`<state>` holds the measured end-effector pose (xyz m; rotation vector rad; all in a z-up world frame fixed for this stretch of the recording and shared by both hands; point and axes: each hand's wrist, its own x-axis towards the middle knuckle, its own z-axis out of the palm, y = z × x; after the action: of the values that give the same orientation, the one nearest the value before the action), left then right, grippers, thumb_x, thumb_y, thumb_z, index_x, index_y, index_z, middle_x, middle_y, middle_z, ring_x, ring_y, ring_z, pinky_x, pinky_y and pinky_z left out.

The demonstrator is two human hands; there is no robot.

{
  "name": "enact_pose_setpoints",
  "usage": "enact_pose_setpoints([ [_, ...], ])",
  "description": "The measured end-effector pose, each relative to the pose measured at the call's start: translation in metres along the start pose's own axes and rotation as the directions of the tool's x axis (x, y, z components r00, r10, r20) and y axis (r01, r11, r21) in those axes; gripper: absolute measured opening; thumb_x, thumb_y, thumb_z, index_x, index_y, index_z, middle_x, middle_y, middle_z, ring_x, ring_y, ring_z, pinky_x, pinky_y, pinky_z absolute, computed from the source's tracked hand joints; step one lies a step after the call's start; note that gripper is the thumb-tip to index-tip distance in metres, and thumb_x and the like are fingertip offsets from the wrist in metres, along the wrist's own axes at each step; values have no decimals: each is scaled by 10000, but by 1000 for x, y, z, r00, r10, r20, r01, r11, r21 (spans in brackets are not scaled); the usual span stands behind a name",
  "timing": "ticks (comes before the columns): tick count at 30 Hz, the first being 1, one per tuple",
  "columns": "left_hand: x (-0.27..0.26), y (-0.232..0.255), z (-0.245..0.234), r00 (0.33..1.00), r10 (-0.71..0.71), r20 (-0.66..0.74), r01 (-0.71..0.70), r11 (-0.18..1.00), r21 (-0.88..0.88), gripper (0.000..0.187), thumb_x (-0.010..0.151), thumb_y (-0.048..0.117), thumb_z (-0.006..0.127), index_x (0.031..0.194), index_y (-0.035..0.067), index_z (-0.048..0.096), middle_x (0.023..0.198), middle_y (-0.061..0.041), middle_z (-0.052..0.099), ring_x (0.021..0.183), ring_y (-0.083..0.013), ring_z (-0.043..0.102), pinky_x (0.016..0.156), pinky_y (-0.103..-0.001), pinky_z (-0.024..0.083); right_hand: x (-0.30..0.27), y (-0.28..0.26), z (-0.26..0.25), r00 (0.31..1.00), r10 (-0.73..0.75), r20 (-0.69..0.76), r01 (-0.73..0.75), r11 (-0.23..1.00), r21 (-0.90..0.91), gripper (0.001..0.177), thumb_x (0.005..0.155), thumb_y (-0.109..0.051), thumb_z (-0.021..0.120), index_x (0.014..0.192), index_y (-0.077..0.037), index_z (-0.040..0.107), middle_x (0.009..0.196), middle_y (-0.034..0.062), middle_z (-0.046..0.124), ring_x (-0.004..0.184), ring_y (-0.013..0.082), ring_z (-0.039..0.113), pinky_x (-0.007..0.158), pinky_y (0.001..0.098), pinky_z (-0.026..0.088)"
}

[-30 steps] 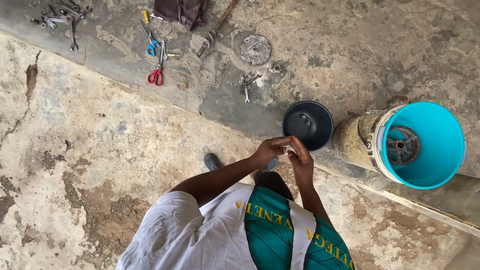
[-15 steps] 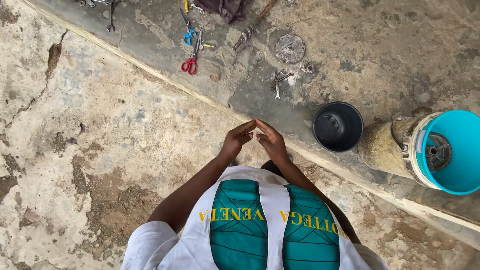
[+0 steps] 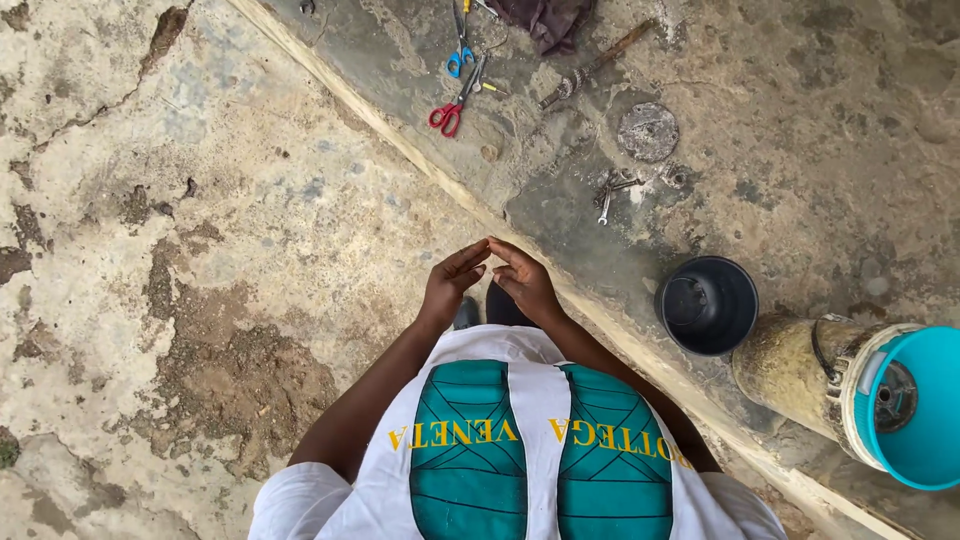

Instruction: Inspecting and organizing mechanical parts and tools on a concrete floor.

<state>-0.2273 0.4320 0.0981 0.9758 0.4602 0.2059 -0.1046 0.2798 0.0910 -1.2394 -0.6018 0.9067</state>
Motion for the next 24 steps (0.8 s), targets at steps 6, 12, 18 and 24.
enact_pose_setpoints([
  [6,20,-10,11,997,2,-72,-9,996,-93,529,965,-24,604,1484,-20,506,1507,-161,560,1399,-238,532,1132,-347,438,24,4,-21,998,53,39,-54,999,9,556,967,65,591,1508,-17,488,1627,116,442,1488,211,446,1083,336,465],
  [12,49,15,10,982,29,-189,-36,999,-35,531,950,-23,611,1474,-21,522,1487,-157,578,1385,-243,546,1123,-351,457,76,-11,-32,985,104,136,-105,995,-1,544,961,95,584,1488,-5,493,1613,112,446,1483,203,450,1074,334,478],
  [18,79,32,21,956,104,-274,-122,991,-51,534,963,-8,620,1490,-15,531,1484,-171,592,1385,-239,551,1130,-350,448,120,-46,-41,971,109,213,-91,992,-93,525,968,104,585,1478,-6,532,1628,106,456,1422,203,505,1088,332,491],
  [24,104,49,60,954,49,-296,-74,995,-73,532,968,-1,606,1492,5,514,1505,-148,567,1396,-227,536,1125,-352,449,132,-55,-76,973,112,204,-111,994,-17,528,962,109,576,1471,-22,525,1627,91,435,1452,157,480,1087,320,493],
])
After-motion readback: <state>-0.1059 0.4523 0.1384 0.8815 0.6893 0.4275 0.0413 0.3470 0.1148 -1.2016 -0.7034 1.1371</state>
